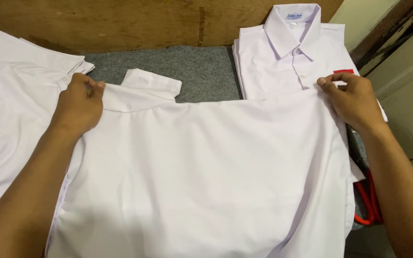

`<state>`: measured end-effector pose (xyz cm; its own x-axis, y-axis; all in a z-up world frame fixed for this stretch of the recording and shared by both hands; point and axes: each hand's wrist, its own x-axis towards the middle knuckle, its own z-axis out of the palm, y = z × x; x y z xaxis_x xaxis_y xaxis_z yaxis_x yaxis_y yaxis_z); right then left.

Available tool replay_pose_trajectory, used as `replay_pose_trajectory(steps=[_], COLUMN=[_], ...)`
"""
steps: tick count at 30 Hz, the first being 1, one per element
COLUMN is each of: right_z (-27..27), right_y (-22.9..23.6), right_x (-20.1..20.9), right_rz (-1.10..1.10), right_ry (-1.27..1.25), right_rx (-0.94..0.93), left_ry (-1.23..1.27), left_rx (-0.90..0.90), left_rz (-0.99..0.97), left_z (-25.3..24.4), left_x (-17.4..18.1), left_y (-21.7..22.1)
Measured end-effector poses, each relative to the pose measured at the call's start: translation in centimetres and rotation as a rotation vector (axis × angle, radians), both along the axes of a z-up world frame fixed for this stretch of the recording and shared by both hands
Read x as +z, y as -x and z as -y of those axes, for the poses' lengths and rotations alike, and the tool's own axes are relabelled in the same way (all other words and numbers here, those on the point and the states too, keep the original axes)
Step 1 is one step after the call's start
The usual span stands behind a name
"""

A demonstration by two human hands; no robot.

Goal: A person is folding a white collared school uniform shirt on a flat surface, smoothing the fabric and aligning the sleeves and body.

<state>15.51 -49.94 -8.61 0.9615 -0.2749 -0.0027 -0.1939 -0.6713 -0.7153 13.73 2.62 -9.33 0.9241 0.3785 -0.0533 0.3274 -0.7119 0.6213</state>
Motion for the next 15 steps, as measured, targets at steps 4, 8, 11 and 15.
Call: replay_pose_trajectory(steps=[4,8,11,15], right_z=[-3.0,0.9,0.5,1.2], right_y=[4.4,5.7,8.4,14.4], right_x=[5.5,2.5,3.3,3.8], right_rz=[-0.401,-0.234,-0.109,-0.256], right_ry=[0.035,-0.116,0.013,0.358], right_rx=[-0.014,-0.018,-0.148,-0.102], left_ry=[0.316,0.214,0.057,-0.049], left_rx=[-0.062,-0.122,-0.130,-0.146], left_rz=[0.152,0.350,0.447,0.158], left_z=[-2.2,-3.7,-5.0,-4.9], left_x=[-2.1,-2.8,-3.7,-2.6], left_y=[-0.2,-0.3,-0.9,-0.5])
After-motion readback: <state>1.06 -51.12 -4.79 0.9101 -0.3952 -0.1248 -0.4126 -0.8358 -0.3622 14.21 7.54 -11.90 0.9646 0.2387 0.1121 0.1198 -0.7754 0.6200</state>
